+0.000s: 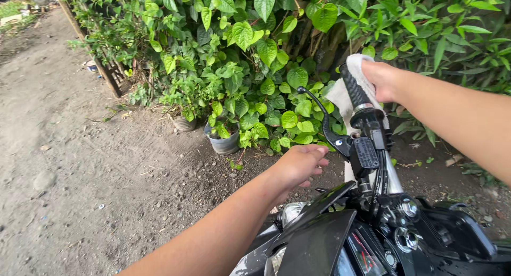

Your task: The person wipes down the front fairing, fender, handlebars, and dashboard of a motorcycle using a cloth.

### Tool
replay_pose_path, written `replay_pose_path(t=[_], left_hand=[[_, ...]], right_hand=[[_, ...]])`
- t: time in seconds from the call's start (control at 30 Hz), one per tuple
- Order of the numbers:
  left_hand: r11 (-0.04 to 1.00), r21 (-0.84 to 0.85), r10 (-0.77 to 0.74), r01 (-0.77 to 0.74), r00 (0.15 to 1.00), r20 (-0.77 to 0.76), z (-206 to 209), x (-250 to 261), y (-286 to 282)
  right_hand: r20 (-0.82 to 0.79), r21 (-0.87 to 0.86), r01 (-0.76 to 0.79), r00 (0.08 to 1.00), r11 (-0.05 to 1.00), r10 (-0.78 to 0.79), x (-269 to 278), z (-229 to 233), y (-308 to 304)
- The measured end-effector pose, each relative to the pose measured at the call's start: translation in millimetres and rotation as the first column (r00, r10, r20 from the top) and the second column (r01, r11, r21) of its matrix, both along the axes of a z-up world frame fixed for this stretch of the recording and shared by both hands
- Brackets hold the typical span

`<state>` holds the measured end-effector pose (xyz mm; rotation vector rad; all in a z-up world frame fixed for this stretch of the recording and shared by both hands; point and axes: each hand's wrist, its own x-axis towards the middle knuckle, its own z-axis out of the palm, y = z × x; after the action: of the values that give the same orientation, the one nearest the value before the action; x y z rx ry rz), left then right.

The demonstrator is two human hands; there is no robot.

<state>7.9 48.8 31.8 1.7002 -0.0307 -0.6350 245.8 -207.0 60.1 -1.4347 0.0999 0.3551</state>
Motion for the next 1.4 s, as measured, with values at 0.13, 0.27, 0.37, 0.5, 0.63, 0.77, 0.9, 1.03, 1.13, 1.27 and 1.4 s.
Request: replay_pose_path(t=[0.13, 0.27, 0.37, 0.5, 0.63, 0.77, 0.9, 1.03, 1.13, 1.27, 1.4], left_hand=[[1.000, -0.005, -0.014, 0.014, 0.999, 0.044, 5, 2, -4], [1.000, -0.017, -0.020, 0.020, 1.000, 0.011, 8, 1, -1], [0.999, -0.033, -0.015, 0.015, 1.000, 0.011, 4, 4, -2], [0.990, -0.141, 0.043, -0.026, 0.992, 0.116, -6, 18, -22], [0.996, -0.075, 0.076, -0.040, 0.821, 0.566, 8, 13, -52], [0.953, 0.203, -0.117, -0.223, 0.346, 0.931, 24, -14, -83], [0.977, 0.112, -0.002, -0.184, 0.510, 0.860, 45, -26, -89], [0.963, -0.210, 0.006, 0.171, 0.759, 0.651, 64, -50, -97], [0.898, -0.361, -0.077, 0.250, 0.899, 0.431, 81, -49, -87], [0.944, -0.115, -0.236, 0.310, 0.874, 0.425, 73, -71, -77], [0.796, 0.397, -0.604, 0.457, 0.633, 0.484, 67, -94, -67]], right_hand=[[-0.028, -0.212, 0.055, 0.998, 0.976, -0.062, 30, -21, 5], [-0.059, -0.106, 0.229, 0.970, 0.968, -0.236, 24, -45, -26], [-0.051, -0.177, 0.092, 0.993, 0.980, -0.102, -41, -54, -48], [0.065, -0.222, 0.124, 0.992, 0.967, -0.112, -145, -3, -59], [0.131, -0.030, 0.303, 0.946, 0.953, -0.296, -223, 70, -35], [0.163, 0.380, 0.196, 0.948, 0.904, -0.274, -267, 87, -11], [0.150, 0.442, 0.147, 0.960, 0.885, -0.235, -297, 92, -13], [0.280, 0.418, 0.113, 0.928, 0.901, -0.246, -324, 96, -32], [0.224, 0.474, 0.190, 0.918, 0.860, -0.326, -356, 111, -40], [0.144, 0.438, 0.286, 0.914, 0.853, -0.380, -389, 85, -41], [0.071, -0.058, 0.192, 0.980, 0.980, -0.188, -405, 24, -67]])
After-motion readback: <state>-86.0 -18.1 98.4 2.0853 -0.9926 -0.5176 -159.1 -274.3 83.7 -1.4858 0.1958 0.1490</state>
